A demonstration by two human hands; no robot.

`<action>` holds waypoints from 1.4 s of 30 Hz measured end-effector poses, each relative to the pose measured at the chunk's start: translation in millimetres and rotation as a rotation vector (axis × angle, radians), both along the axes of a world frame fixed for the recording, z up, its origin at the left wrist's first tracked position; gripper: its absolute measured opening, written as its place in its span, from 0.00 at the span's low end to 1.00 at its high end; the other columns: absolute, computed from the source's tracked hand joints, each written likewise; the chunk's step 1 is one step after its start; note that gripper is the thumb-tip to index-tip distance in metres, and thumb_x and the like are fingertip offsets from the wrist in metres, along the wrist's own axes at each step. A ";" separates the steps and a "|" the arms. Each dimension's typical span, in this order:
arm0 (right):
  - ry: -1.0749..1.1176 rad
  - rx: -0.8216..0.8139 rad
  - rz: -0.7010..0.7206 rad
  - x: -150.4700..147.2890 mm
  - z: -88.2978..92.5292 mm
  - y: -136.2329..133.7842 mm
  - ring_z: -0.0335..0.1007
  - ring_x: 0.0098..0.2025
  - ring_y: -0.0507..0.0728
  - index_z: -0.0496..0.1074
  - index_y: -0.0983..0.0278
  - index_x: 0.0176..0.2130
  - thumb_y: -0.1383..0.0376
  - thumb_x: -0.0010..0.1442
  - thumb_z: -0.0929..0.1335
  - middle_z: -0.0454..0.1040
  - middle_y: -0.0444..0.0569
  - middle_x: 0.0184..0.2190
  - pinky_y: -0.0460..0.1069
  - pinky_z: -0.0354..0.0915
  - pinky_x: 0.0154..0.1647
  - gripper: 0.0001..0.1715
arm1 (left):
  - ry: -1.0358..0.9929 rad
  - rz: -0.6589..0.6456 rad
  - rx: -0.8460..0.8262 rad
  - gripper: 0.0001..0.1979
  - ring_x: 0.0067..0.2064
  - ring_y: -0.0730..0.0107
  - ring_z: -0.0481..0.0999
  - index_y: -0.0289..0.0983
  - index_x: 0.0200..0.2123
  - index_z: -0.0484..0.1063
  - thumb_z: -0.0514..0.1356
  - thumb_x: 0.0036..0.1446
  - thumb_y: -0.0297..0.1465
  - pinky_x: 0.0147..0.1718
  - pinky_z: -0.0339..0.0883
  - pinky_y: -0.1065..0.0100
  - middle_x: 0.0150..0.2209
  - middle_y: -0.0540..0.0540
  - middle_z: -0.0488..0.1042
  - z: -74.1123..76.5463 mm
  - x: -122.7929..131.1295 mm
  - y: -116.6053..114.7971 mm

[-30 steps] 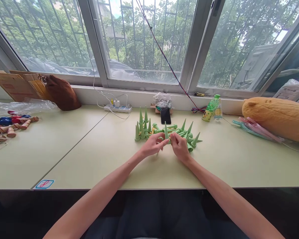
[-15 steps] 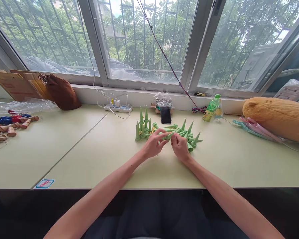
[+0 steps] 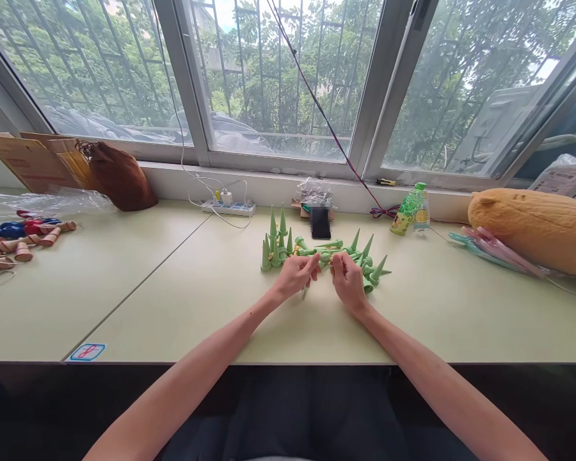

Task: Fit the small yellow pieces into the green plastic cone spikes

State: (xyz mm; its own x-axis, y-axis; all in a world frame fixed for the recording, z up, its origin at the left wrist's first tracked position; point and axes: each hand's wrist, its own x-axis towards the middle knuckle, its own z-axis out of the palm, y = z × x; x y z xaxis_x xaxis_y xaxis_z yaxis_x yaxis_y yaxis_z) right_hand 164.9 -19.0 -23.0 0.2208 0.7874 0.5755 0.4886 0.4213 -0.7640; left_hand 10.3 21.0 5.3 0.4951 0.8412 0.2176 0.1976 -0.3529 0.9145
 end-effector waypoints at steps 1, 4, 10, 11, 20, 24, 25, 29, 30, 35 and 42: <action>-0.006 -0.002 0.001 -0.2 0.6 -0.4 0.53 0.20 0.50 0.60 0.61 0.30 0.51 0.68 0.57 0.59 0.39 0.19 0.46 0.54 0.24 0.21 | -0.029 -0.038 -0.088 0.35 0.18 0.76 0.66 0.31 0.26 0.73 0.45 0.59 0.57 0.16 0.57 0.72 0.22 0.45 0.70 1.5 0.3 -0.4; -0.033 -0.007 0.011 -1.3 2.3 -2.1 0.53 0.20 0.50 0.60 0.61 0.29 0.51 0.67 0.58 0.59 0.39 0.19 0.46 0.53 0.23 0.21 | -0.070 -0.123 -0.248 0.39 0.19 0.75 0.68 0.29 0.29 0.75 0.43 0.58 0.59 0.15 0.58 0.72 0.24 0.43 0.72 6.2 0.0 -1.8; -0.033 -0.013 0.065 -1.4 2.8 -4.2 0.53 0.19 0.49 0.60 0.61 0.29 0.52 0.68 0.58 0.60 0.39 0.18 0.45 0.53 0.22 0.20 | -0.021 -0.187 -0.335 0.36 0.21 0.75 0.69 0.30 0.31 0.76 0.50 0.55 0.59 0.17 0.60 0.72 0.27 0.43 0.73 10.5 -2.9 -3.5; -0.028 -0.014 0.073 -1.3 3.1 -4.4 0.53 0.19 0.49 0.60 0.61 0.29 0.52 0.68 0.58 0.60 0.39 0.18 0.45 0.53 0.22 0.20 | -0.022 -0.200 -0.338 0.35 0.21 0.75 0.69 0.30 0.31 0.76 0.51 0.55 0.59 0.17 0.60 0.73 0.28 0.42 0.73 10.6 -3.3 -3.7; -0.046 -0.007 0.077 -0.6 4.9 -4.5 0.50 0.20 0.49 0.60 0.61 0.29 0.53 0.68 0.58 0.58 0.39 0.19 0.45 0.52 0.23 0.20 | -0.029 -0.242 -0.262 0.26 0.22 0.76 0.69 0.32 0.28 0.71 0.57 0.55 0.53 0.19 0.63 0.74 0.25 0.47 0.70 10.7 -6.6 -3.3; -0.044 -0.016 0.078 1.2 0.8 -1.9 0.50 0.21 0.50 0.58 0.61 0.27 0.54 0.68 0.57 0.56 0.39 0.19 0.46 0.51 0.23 0.21 | 0.013 -0.187 -0.045 0.22 0.21 0.77 0.68 0.33 0.28 0.69 0.60 0.54 0.49 0.18 0.60 0.74 0.22 0.50 0.67 7.3 -6.6 -3.8; -0.034 -0.024 0.083 1.7 -0.2 -1.4 0.50 0.21 0.50 0.57 0.61 0.27 0.53 0.68 0.57 0.56 0.39 0.19 0.46 0.51 0.23 0.21 | 0.016 -0.168 0.013 0.21 0.21 0.77 0.67 0.34 0.28 0.68 0.61 0.54 0.48 0.18 0.60 0.74 0.22 0.50 0.67 5.8 -6.2 -3.6; 0.003 -0.045 0.105 2.5 -3.2 0.0 0.49 0.20 0.50 0.57 0.61 0.27 0.53 0.68 0.57 0.55 0.39 0.19 0.46 0.50 0.22 0.22 | 0.009 -0.090 0.265 0.17 0.24 0.79 0.66 0.34 0.27 0.67 0.63 0.54 0.43 0.21 0.61 0.75 0.27 0.50 0.68 -1.2 -4.3 -0.7; 0.009 -0.048 0.106 2.5 -3.6 0.3 0.49 0.20 0.50 0.58 0.61 0.27 0.52 0.68 0.57 0.55 0.39 0.19 0.46 0.50 0.22 0.22 | 0.009 -0.074 0.320 0.17 0.25 0.79 0.67 0.34 0.27 0.67 0.63 0.54 0.42 0.22 0.62 0.75 0.29 0.49 0.68 -2.7 -4.0 0.2; 0.028 -0.049 0.110 1.7 -4.0 1.1 0.49 0.20 0.50 0.57 0.61 0.26 0.51 0.68 0.57 0.55 0.39 0.18 0.46 0.50 0.21 0.22 | 0.039 -0.045 0.410 0.14 0.28 0.78 0.68 0.36 0.32 0.71 0.60 0.58 0.42 0.25 0.64 0.74 0.36 0.47 0.68 -4.8 -4.8 2.2; 0.043 -0.048 0.122 0.6 -2.1 -0.3 0.51 0.20 0.50 0.58 0.61 0.26 0.50 0.67 0.57 0.56 0.40 0.18 0.47 0.52 0.22 0.24 | 0.080 -0.048 0.388 0.16 0.28 0.76 0.68 0.39 0.41 0.75 0.59 0.58 0.44 0.27 0.64 0.72 0.39 0.44 0.70 -2.3 -7.6 2.1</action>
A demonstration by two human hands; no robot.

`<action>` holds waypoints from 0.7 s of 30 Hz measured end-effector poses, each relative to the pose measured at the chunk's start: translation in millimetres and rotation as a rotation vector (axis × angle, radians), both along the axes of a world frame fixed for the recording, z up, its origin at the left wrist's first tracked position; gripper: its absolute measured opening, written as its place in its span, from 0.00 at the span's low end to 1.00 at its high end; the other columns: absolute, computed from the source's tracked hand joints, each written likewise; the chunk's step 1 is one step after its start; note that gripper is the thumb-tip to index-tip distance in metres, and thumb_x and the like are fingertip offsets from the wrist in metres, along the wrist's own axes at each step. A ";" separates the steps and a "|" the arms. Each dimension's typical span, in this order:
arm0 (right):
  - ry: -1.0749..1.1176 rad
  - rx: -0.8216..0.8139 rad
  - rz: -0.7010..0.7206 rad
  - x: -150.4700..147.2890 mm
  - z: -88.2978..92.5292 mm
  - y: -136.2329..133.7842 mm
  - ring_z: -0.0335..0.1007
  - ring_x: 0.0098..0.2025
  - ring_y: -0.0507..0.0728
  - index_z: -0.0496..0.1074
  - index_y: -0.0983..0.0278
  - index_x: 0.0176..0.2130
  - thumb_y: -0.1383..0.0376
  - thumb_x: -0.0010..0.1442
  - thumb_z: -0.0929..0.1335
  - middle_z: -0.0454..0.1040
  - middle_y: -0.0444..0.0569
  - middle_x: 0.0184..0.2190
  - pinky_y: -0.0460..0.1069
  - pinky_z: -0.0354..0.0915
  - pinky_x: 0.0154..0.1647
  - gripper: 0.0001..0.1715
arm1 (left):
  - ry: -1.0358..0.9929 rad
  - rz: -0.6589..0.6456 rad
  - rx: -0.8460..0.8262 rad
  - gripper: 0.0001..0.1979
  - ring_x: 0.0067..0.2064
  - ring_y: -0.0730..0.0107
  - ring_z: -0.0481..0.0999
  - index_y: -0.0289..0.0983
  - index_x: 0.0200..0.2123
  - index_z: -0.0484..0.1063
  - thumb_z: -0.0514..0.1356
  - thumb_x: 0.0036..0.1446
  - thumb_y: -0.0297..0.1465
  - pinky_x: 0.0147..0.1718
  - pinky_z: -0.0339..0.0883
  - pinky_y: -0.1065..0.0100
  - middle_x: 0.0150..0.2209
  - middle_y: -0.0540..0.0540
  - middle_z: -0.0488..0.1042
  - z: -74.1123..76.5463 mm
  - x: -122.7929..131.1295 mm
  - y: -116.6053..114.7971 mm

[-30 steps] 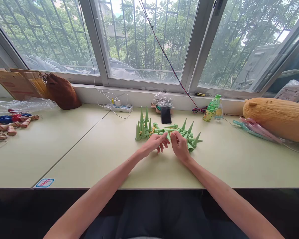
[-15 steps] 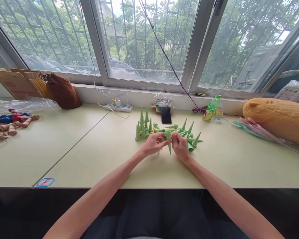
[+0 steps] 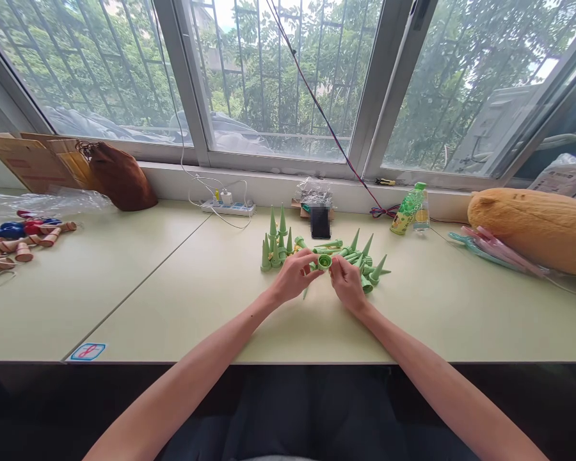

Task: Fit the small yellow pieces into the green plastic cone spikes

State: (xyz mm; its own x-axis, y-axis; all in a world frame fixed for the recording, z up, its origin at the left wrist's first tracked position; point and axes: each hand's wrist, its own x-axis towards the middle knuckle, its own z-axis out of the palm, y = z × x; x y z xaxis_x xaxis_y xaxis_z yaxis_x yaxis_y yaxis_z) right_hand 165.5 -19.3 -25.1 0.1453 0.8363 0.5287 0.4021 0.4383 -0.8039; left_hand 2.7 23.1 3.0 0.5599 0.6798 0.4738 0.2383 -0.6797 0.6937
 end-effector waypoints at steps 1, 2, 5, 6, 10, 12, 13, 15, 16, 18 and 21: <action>-0.002 0.002 0.001 -0.2 0.6 -0.5 0.51 0.20 0.50 0.58 0.61 0.26 0.50 0.67 0.57 0.56 0.40 0.18 0.47 0.52 0.22 0.24 | -0.002 -0.004 0.014 0.16 0.28 0.76 0.67 0.39 0.42 0.75 0.59 0.59 0.43 0.27 0.64 0.72 0.39 0.44 0.70 0.1 -0.4 0.2; -0.006 0.002 0.004 -0.5 1.3 -0.9 0.51 0.20 0.50 0.58 0.61 0.26 0.50 0.67 0.57 0.56 0.40 0.18 0.47 0.52 0.22 0.24 | -0.007 -0.010 0.032 0.16 0.28 0.76 0.67 0.39 0.43 0.76 0.58 0.59 0.43 0.28 0.65 0.72 0.39 0.45 0.70 0.2 -0.8 0.4; -0.010 0.003 0.012 -1.4 3.3 -2.0 0.51 0.20 0.50 0.57 0.61 0.25 0.50 0.67 0.57 0.56 0.40 0.18 0.46 0.52 0.22 0.24 | -0.018 -0.027 0.078 0.14 0.27 0.77 0.66 0.39 0.42 0.76 0.57 0.60 0.41 0.28 0.65 0.71 0.37 0.45 0.69 0.2 -1.0 0.7; -0.010 0.005 0.013 -1.6 3.6 -2.0 0.51 0.20 0.50 0.57 0.61 0.25 0.51 0.68 0.57 0.56 0.40 0.18 0.46 0.52 0.22 0.24 | -0.019 -0.027 0.081 0.14 0.27 0.77 0.66 0.38 0.41 0.75 0.57 0.60 0.41 0.28 0.65 0.71 0.37 0.45 0.69 -0.1 -0.6 0.8; -0.024 0.013 -0.006 -2.3 3.3 -1.0 0.53 0.20 0.50 0.59 0.61 0.26 0.50 0.68 0.56 0.59 0.41 0.19 0.47 0.53 0.22 0.24 | -0.048 0.001 0.022 0.14 0.27 0.78 0.66 0.36 0.33 0.72 0.59 0.58 0.42 0.26 0.65 0.72 0.36 0.46 0.68 -2.0 3.1 1.8; -0.037 0.011 -0.019 -2.5 2.9 -0.5 0.54 0.20 0.50 0.60 0.61 0.27 0.50 0.68 0.55 0.59 0.41 0.19 0.47 0.54 0.23 0.24 | -0.081 0.014 -0.025 0.15 0.27 0.78 0.66 0.36 0.31 0.70 0.60 0.57 0.43 0.26 0.64 0.72 0.35 0.47 0.67 -3.0 4.6 2.7; -0.041 0.010 -0.026 -2.6 3.0 -0.4 0.54 0.20 0.50 0.60 0.61 0.28 0.50 0.68 0.55 0.59 0.41 0.19 0.47 0.54 0.23 0.24 | -0.093 0.018 -0.046 0.15 0.27 0.78 0.66 0.36 0.30 0.70 0.61 0.56 0.43 0.25 0.64 0.72 0.34 0.47 0.67 -3.3 5.0 3.1; -0.047 0.005 -0.038 -2.8 3.5 -0.7 0.54 0.20 0.51 0.61 0.61 0.28 0.49 0.68 0.54 0.59 0.41 0.18 0.47 0.54 0.23 0.25 | -0.106 0.027 -0.079 0.16 0.27 0.77 0.66 0.36 0.31 0.70 0.61 0.55 0.44 0.26 0.65 0.72 0.34 0.48 0.67 -3.5 5.2 3.6; -0.049 0.003 -0.042 -2.9 4.0 -1.1 0.55 0.20 0.51 0.61 0.61 0.28 0.49 0.68 0.54 0.59 0.41 0.18 0.47 0.54 0.23 0.25 | -0.107 0.030 -0.090 0.16 0.27 0.77 0.66 0.36 0.31 0.70 0.61 0.55 0.44 0.25 0.65 0.72 0.35 0.48 0.67 -3.4 5.1 3.7; -0.057 -0.003 -0.044 -3.0 5.1 -1.8 0.55 0.20 0.51 0.60 0.61 0.28 0.49 0.68 0.54 0.59 0.41 0.18 0.47 0.54 0.23 0.25 | -0.101 0.033 -0.093 0.15 0.27 0.77 0.66 0.37 0.31 0.70 0.61 0.55 0.44 0.25 0.64 0.72 0.35 0.47 0.68 -3.1 4.9 3.5; -0.071 -0.005 -0.040 -2.8 5.7 -2.4 0.55 0.21 0.51 0.59 0.60 0.27 0.49 0.68 0.55 0.60 0.41 0.19 0.47 0.54 0.24 0.25 | -0.081 0.066 -0.057 0.14 0.26 0.78 0.65 0.37 0.33 0.70 0.61 0.55 0.42 0.25 0.63 0.72 0.36 0.47 0.69 -2.5 5.1 2.8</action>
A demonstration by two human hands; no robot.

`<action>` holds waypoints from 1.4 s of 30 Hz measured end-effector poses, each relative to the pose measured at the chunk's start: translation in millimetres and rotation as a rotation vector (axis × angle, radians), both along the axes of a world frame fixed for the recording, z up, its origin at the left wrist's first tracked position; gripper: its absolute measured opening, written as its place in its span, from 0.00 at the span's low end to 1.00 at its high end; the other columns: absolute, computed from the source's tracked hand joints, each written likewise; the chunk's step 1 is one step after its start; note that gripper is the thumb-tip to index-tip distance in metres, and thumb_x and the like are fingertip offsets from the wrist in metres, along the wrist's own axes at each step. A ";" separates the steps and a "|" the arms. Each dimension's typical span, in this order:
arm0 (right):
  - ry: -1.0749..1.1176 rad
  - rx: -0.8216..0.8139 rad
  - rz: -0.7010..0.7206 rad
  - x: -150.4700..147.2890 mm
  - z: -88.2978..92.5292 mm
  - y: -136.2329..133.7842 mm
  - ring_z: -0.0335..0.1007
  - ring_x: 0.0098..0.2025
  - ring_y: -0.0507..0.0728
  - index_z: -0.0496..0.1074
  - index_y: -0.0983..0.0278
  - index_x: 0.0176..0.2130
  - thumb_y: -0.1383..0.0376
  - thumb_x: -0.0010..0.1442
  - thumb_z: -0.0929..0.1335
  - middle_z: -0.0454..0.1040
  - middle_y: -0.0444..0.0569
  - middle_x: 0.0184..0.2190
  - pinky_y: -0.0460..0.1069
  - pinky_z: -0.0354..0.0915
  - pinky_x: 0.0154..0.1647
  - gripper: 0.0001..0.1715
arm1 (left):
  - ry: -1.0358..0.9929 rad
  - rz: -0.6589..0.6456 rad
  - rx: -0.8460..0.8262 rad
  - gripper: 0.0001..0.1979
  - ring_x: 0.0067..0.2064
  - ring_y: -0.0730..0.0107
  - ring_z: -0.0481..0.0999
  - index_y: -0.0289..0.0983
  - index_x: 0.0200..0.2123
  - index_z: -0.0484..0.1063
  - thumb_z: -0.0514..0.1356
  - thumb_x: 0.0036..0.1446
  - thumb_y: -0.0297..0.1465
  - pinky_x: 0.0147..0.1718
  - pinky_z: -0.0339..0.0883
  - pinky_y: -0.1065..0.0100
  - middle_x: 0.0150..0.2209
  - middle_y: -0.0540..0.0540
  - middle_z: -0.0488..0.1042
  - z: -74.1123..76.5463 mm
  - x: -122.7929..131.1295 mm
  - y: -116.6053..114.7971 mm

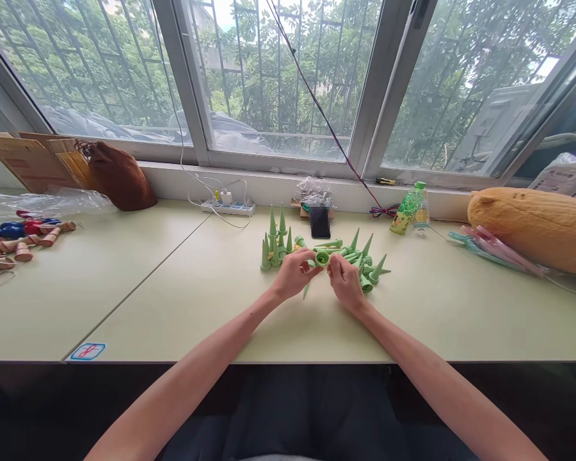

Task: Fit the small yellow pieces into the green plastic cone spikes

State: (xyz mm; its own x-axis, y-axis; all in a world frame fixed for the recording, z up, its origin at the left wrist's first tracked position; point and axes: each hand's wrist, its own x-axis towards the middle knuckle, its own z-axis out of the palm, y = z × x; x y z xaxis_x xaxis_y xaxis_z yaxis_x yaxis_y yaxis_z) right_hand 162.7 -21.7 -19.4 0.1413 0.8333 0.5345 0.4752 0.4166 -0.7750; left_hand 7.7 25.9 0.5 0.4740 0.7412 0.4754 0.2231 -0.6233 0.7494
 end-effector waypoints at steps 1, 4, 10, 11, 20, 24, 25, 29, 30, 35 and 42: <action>-0.002 0.002 -0.001 0.2 -0.2 0.1 0.56 0.21 0.51 0.59 0.60 0.27 0.49 0.68 0.55 0.60 0.42 0.20 0.47 0.55 0.24 0.25 | 0.010 0.026 0.012 0.13 0.26 0.78 0.65 0.37 0.34 0.70 0.62 0.54 0.42 0.25 0.62 0.72 0.36 0.47 0.70 0.3 0.1 -0.3; 0.002 0.014 -0.016 0.9 -1.8 0.9 0.57 0.21 0.52 0.59 0.60 0.28 0.49 0.68 0.55 0.61 0.42 0.20 0.47 0.55 0.24 0.24 | 0.035 0.095 -0.005 0.15 0.25 0.78 0.65 0.37 0.34 0.70 0.63 0.52 0.43 0.25 0.61 0.72 0.35 0.48 0.72 2.3 0.1 -1.2; 0.008 0.023 -0.037 1.8 -2.4 1.6 0.57 0.21 0.51 0.60 0.61 0.29 0.50 0.68 0.55 0.62 0.42 0.20 0.47 0.56 0.25 0.23 | -0.015 -0.078 -0.495 0.29 0.19 0.76 0.66 0.32 0.27 0.72 0.52 0.57 0.54 0.17 0.58 0.71 0.26 0.45 0.71 10.1 -0.6 -2.8; 0.002 0.020 -0.033 1.7 -1.9 1.2 0.57 0.21 0.51 0.60 0.61 0.29 0.51 0.68 0.55 0.63 0.42 0.20 0.47 0.56 0.25 0.22 | -0.044 -0.113 -0.581 0.32 0.19 0.75 0.66 0.31 0.27 0.73 0.50 0.57 0.56 0.16 0.58 0.71 0.26 0.43 0.71 11.6 -0.9 -3.1; -0.031 -0.013 0.036 0.8 0.7 -1.1 0.55 0.21 0.51 0.60 0.60 0.29 0.49 0.67 0.56 0.63 0.42 0.21 0.47 0.55 0.24 0.23 | -0.078 -0.263 -0.757 0.34 0.22 0.76 0.68 0.30 0.34 0.72 0.52 0.54 0.59 0.17 0.59 0.73 0.32 0.41 0.72 18.9 -4.6 -6.7; -0.020 -0.003 0.053 0.9 1.2 -0.9 0.56 0.21 0.52 0.59 0.60 0.29 0.49 0.67 0.56 0.64 0.42 0.21 0.47 0.55 0.24 0.22 | -0.114 -0.310 -0.732 0.30 0.23 0.76 0.69 0.31 0.35 0.71 0.55 0.55 0.55 0.17 0.59 0.73 0.34 0.41 0.72 18.9 -5.8 -6.9; -0.019 0.001 0.054 1.1 1.1 -0.9 0.56 0.21 0.52 0.58 0.60 0.29 0.49 0.67 0.56 0.64 0.42 0.21 0.47 0.55 0.24 0.22 | -0.118 -0.325 -0.721 0.29 0.24 0.76 0.70 0.31 0.36 0.71 0.55 0.56 0.54 0.17 0.59 0.74 0.34 0.41 0.72 19.0 -6.2 -6.9; -0.029 0.020 0.045 2.3 -0.6 -0.5 0.54 0.21 0.51 0.57 0.60 0.27 0.51 0.67 0.57 0.62 0.41 0.21 0.47 0.55 0.24 0.22 | -0.087 -0.362 -0.650 0.25 0.25 0.76 0.70 0.32 0.36 0.69 0.57 0.57 0.51 0.17 0.60 0.74 0.33 0.44 0.69 19.5 -7.3 -7.1; -0.032 0.019 0.042 2.6 -1.3 -0.3 0.53 0.21 0.51 0.56 0.60 0.27 0.51 0.67 0.57 0.61 0.41 0.20 0.47 0.54 0.24 0.22 | -0.073 -0.360 -0.625 0.24 0.25 0.75 0.71 0.32 0.35 0.68 0.57 0.57 0.50 0.17 0.61 0.74 0.32 0.45 0.68 19.3 -7.5 -7.2; -0.031 0.025 0.038 3.5 -3.0 0.8 0.51 0.20 0.50 0.55 0.60 0.26 0.52 0.68 0.57 0.57 0.39 0.19 0.47 0.52 0.23 0.22 | -0.017 -0.331 -0.442 0.20 0.26 0.74 0.71 0.34 0.34 0.67 0.58 0.57 0.48 0.17 0.62 0.74 0.30 0.49 0.65 15.2 -8.2 -7.9; -0.036 0.026 0.027 3.8 -2.7 0.8 0.50 0.20 0.50 0.57 0.61 0.26 0.52 0.68 0.57 0.57 0.40 0.18 0.47 0.51 0.22 0.23 | 0.066 -0.187 -0.056 0.16 0.30 0.76 0.71 0.37 0.43 0.72 0.58 0.59 0.42 0.26 0.68 0.74 0.39 0.45 0.69 7.2 -7.9 -5.6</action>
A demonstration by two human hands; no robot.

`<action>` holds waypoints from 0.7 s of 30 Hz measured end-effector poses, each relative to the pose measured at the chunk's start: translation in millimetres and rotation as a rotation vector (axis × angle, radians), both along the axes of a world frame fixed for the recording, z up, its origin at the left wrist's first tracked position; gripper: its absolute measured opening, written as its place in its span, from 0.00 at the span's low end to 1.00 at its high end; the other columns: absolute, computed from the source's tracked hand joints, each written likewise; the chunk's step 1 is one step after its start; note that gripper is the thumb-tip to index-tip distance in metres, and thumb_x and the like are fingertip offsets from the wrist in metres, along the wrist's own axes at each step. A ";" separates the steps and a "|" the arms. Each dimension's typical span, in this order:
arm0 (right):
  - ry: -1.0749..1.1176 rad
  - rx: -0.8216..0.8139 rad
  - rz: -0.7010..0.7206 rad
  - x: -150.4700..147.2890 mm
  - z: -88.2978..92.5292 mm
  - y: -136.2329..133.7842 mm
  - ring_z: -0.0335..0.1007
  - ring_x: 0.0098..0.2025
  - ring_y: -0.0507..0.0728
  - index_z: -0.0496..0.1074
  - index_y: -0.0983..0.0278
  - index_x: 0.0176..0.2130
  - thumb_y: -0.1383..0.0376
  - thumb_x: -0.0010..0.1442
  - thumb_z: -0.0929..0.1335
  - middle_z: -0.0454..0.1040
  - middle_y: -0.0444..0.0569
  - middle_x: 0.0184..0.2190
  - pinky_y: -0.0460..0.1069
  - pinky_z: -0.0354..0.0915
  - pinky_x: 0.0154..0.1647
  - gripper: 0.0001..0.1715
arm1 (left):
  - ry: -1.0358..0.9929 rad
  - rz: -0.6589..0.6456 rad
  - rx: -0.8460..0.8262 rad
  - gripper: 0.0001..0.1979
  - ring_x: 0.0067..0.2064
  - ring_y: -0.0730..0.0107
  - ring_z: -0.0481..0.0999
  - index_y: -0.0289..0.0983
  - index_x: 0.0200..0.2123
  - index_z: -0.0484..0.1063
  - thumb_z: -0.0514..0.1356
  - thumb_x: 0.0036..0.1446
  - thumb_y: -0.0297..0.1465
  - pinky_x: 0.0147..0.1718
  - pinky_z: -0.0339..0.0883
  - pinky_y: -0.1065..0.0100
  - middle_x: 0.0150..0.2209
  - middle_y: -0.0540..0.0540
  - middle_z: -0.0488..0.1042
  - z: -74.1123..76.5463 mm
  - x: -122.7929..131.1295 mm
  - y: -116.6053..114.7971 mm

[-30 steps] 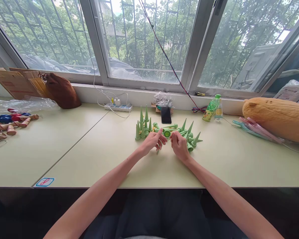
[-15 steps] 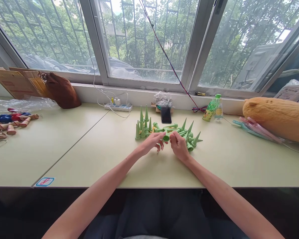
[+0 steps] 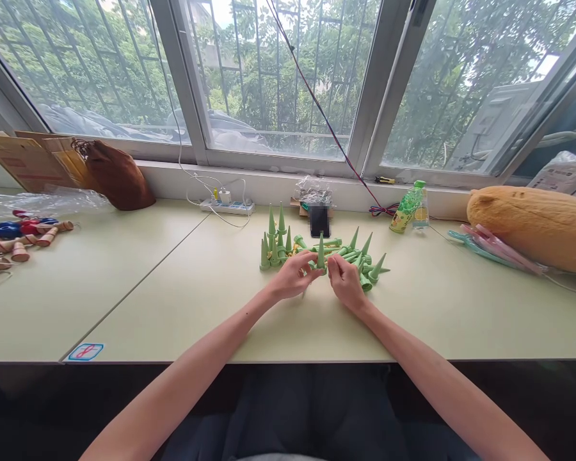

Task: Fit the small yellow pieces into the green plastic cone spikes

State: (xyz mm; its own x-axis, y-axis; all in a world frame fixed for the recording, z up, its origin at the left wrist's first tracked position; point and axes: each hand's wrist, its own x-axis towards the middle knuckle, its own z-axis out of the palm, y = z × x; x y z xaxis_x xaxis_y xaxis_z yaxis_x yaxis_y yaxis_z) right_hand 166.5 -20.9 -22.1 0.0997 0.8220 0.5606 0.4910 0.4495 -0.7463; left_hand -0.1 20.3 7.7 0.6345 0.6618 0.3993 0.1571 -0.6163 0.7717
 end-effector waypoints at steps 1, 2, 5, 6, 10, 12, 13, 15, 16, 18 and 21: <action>0.001 0.002 0.000 0.0 0.0 0.0 0.51 0.20 0.50 0.57 0.61 0.26 0.52 0.68 0.57 0.57 0.40 0.18 0.47 0.51 0.22 0.23 | -0.002 0.001 0.051 0.15 0.30 0.77 0.71 0.37 0.44 0.72 0.58 0.60 0.41 0.26 0.68 0.74 0.41 0.44 0.68 -1.7 -0.1 1.2; 0.002 0.003 0.000 -0.1 0.0 0.1 0.51 0.20 0.50 0.58 0.61 0.26 0.52 0.68 0.57 0.57 0.40 0.18 0.47 0.51 0.22 0.23 | -0.006 0.002 0.098 0.15 0.31 0.77 0.71 0.38 0.45 0.73 0.57 0.61 0.41 0.25 0.68 0.74 0.42 0.44 0.68 -3.6 -0.2 2.6; 0.017 0.002 0.004 -0.9 0.0 0.3 0.52 0.19 0.50 0.59 0.61 0.25 0.52 0.68 0.56 0.57 0.40 0.17 0.47 0.51 0.22 0.24 | -0.023 0.009 0.230 0.15 0.30 0.78 0.70 0.39 0.48 0.73 0.56 0.63 0.39 0.23 0.66 0.75 0.44 0.43 0.67 -9.2 -1.1 6.4; 0.024 0.002 0.001 -1.2 -0.2 0.4 0.52 0.19 0.50 0.58 0.61 0.25 0.52 0.68 0.56 0.57 0.40 0.17 0.47 0.51 0.22 0.24 | -0.026 0.017 0.280 0.15 0.30 0.79 0.69 0.40 0.49 0.72 0.55 0.63 0.38 0.24 0.66 0.75 0.45 0.43 0.67 -10.7 -1.3 7.3; 0.050 0.002 -0.025 -2.4 -1.6 1.0 0.51 0.18 0.50 0.56 0.61 0.23 0.52 0.68 0.56 0.56 0.40 0.15 0.48 0.50 0.22 0.26 | -0.015 0.080 0.456 0.14 0.29 0.79 0.69 0.42 0.51 0.72 0.53 0.65 0.34 0.28 0.67 0.71 0.45 0.43 0.66 -13.9 0.4 8.4; 0.060 0.007 -0.041 -2.6 -2.2 1.5 0.52 0.18 0.50 0.56 0.61 0.23 0.52 0.69 0.56 0.57 0.40 0.16 0.47 0.51 0.22 0.25 | -0.009 0.115 0.460 0.14 0.29 0.79 0.69 0.43 0.51 0.72 0.54 0.65 0.33 0.29 0.67 0.71 0.45 0.44 0.66 -14.2 3.0 7.7; 0.064 0.010 -0.052 -2.6 -2.3 1.7 0.52 0.18 0.50 0.57 0.61 0.24 0.52 0.69 0.56 0.57 0.40 0.16 0.47 0.51 0.22 0.25 | -0.011 0.134 0.434 0.13 0.29 0.80 0.69 0.42 0.51 0.71 0.54 0.65 0.34 0.29 0.67 0.71 0.45 0.44 0.66 -14.0 4.6 7.2; 0.070 0.020 -0.078 -2.4 -2.4 2.2 0.53 0.19 0.50 0.57 0.61 0.25 0.53 0.69 0.56 0.58 0.40 0.17 0.47 0.52 0.23 0.24 | -0.027 0.178 0.347 0.14 0.27 0.80 0.69 0.41 0.51 0.70 0.56 0.63 0.36 0.28 0.67 0.72 0.45 0.44 0.67 -13.0 7.2 6.0; 0.073 0.026 -0.090 -2.2 -2.3 2.4 0.53 0.19 0.50 0.57 0.61 0.26 0.53 0.69 0.56 0.58 0.40 0.18 0.47 0.52 0.23 0.23 | -0.040 0.201 0.301 0.15 0.26 0.80 0.68 0.39 0.50 0.69 0.58 0.61 0.37 0.27 0.67 0.72 0.44 0.44 0.68 -12.1 8.1 5.5; 0.077 0.040 -0.109 -1.9 -2.0 2.6 0.53 0.20 0.50 0.56 0.61 0.26 0.53 0.69 0.56 0.58 0.40 0.18 0.46 0.53 0.24 0.22 | -0.062 0.236 0.213 0.16 0.25 0.81 0.67 0.37 0.46 0.69 0.59 0.60 0.40 0.25 0.66 0.73 0.42 0.45 0.69 -9.5 8.7 4.5; 0.054 0.056 -0.125 -1.9 -1.6 2.5 0.53 0.20 0.50 0.55 0.61 0.26 0.54 0.69 0.56 0.58 0.40 0.19 0.46 0.53 0.24 0.22 | -0.056 0.244 0.040 0.20 0.22 0.80 0.66 0.34 0.33 0.70 0.55 0.61 0.47 0.22 0.63 0.73 0.34 0.46 0.71 -4.5 7.9 3.2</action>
